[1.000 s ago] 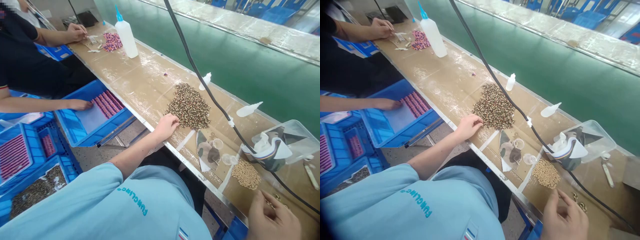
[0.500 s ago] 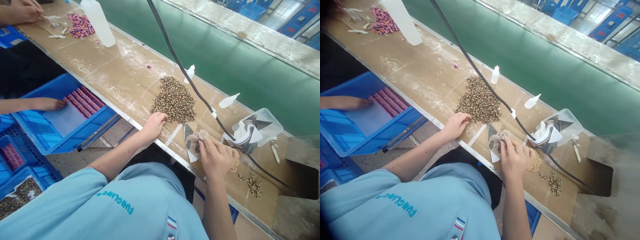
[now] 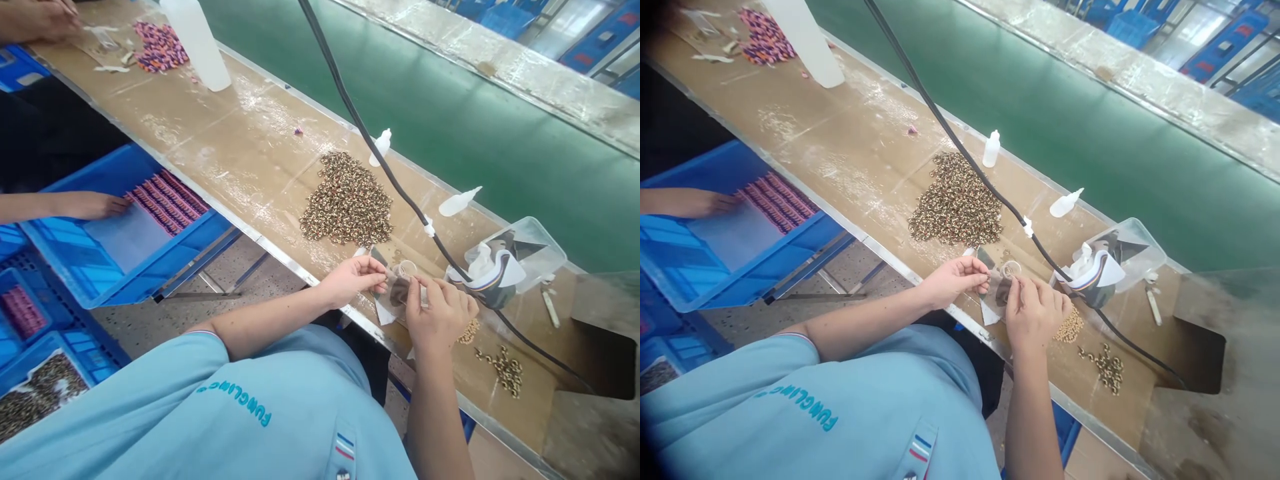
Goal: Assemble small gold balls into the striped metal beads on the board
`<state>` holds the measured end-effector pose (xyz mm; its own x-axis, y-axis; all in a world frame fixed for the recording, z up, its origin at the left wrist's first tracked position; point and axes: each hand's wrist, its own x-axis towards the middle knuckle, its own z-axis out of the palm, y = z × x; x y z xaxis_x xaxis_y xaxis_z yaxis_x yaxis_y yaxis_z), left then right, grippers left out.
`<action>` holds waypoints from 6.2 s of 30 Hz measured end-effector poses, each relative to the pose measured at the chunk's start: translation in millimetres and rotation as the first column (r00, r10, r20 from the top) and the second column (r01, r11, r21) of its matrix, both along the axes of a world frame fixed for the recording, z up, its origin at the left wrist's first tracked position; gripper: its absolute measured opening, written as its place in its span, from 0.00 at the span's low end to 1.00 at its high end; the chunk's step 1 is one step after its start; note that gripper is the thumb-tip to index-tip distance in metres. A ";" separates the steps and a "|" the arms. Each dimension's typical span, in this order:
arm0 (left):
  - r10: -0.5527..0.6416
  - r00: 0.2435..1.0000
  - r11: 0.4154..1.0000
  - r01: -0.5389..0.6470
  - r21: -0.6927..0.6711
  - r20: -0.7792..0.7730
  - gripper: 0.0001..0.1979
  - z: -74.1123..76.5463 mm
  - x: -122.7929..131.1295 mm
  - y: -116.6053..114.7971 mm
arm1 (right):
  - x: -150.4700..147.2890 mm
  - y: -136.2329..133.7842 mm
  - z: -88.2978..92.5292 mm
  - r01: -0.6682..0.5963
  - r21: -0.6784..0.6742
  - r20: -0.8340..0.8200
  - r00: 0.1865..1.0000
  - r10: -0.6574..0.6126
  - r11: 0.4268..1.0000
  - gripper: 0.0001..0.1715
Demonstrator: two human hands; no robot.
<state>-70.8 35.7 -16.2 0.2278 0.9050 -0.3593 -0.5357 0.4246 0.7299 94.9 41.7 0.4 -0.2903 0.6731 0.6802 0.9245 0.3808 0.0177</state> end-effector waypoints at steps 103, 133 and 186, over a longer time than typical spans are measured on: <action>-0.049 0.981 0.998 0.056 0.033 -0.188 0.06 -4.9 6.3 -5.7 | -11.7 -28.8 -14.9 -0.023 -0.179 -0.438 0.897 -0.058 0.984 0.12; -0.128 0.968 0.990 0.139 0.036 -0.216 0.09 4.4 16.7 -21.6 | 67.9 -65.1 -23.9 0.165 -0.389 -0.223 0.938 -0.266 0.906 0.12; -0.178 0.972 0.975 0.196 -0.110 0.151 0.11 -6.4 31.6 -23.2 | 28.6 -52.3 -14.5 -0.108 -0.440 -0.320 0.946 -0.043 0.892 0.09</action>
